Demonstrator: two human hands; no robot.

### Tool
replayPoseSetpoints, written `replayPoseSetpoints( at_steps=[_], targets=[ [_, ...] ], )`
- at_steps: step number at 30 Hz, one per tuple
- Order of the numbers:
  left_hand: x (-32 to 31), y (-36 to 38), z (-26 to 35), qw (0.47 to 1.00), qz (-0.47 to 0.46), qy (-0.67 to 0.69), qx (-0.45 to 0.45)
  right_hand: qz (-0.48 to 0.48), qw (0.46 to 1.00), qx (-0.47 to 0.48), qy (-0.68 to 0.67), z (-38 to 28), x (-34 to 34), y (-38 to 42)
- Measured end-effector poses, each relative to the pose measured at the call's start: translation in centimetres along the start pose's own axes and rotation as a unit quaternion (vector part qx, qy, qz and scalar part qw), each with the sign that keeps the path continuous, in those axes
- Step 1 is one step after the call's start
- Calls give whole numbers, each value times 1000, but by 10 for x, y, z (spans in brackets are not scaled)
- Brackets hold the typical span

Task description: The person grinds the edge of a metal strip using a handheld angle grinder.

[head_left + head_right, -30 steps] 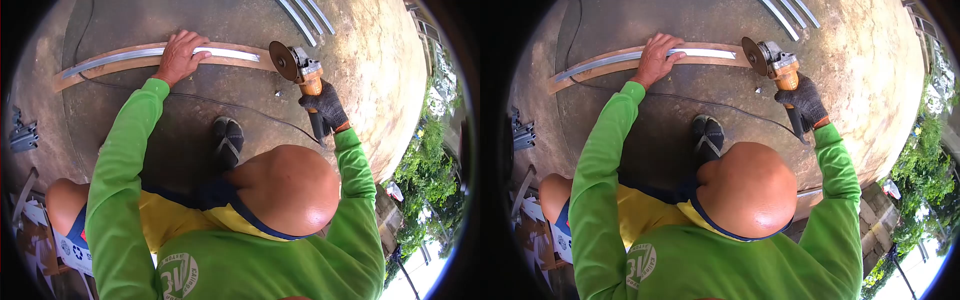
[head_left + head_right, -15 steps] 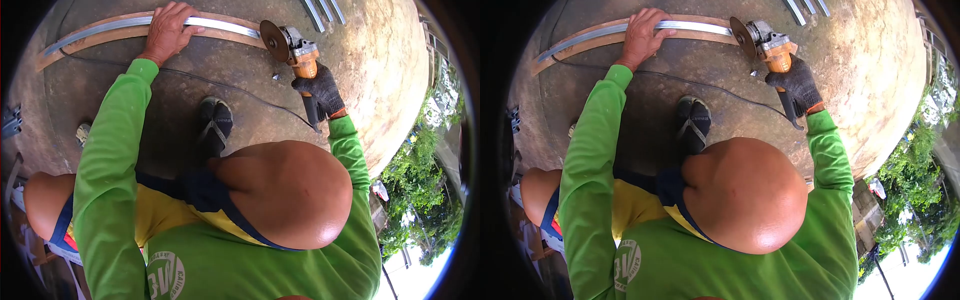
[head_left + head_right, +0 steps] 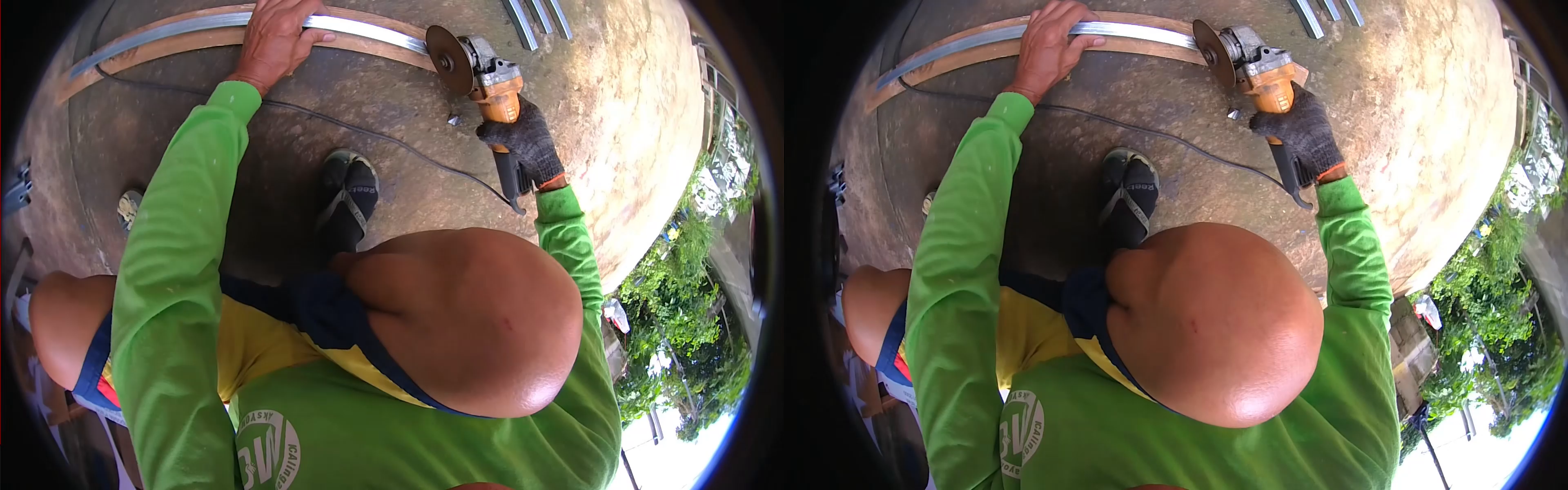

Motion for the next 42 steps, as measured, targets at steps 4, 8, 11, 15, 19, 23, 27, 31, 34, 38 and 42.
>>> replayPoseSetpoints(
  at_steps=[4,8,11,15,19,23,27,31,34,38,42],
  targets=[
    [-2,0,0,1000,4,-3,-1,4,1000,-8,17,1,2,-2],
    [-1,-1,0,1000,9,10,-1,1,999,-13,35,3,3,-4],
    [-1,-1,0,1000,10,13,-3,2,999,-10,38,4,2,-5],
    [-2,-1,-1,1000,6,7,4,15,999,2,46,-1,0,-3],
    [-4,1,-1,1000,23,-10,-8,6,1000,5,28,-7,-1,-4],
    [-6,1,0,999,39,-12,-19,16,998,-2,57,-5,0,-7],
    [-7,1,-2,999,30,-19,-16,6,999,1,47,3,2,-8],
    [-7,0,-3,999,39,-14,-21,8,1000,12,28,0,0,-5],
    [-7,1,-4,999,36,-21,-23,19,999,26,38,-2,-1,-5],
    [-7,2,-3,999,43,-11,-23,25,997,8,74,-2,1,-12],
    [-9,4,-3,999,42,-28,-12,4,999,31,33,-7,1,-13]
  ],
)
Point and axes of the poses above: each hand's wrist, its own y-axis away from the middle knuckle, its own x-axis out of the back of the hand, z = x × y, the point moved 2 cm from there along -y, towards the middle knuckle, and after that the axes turned 14 degrees about -x, right-handed, at the moved point
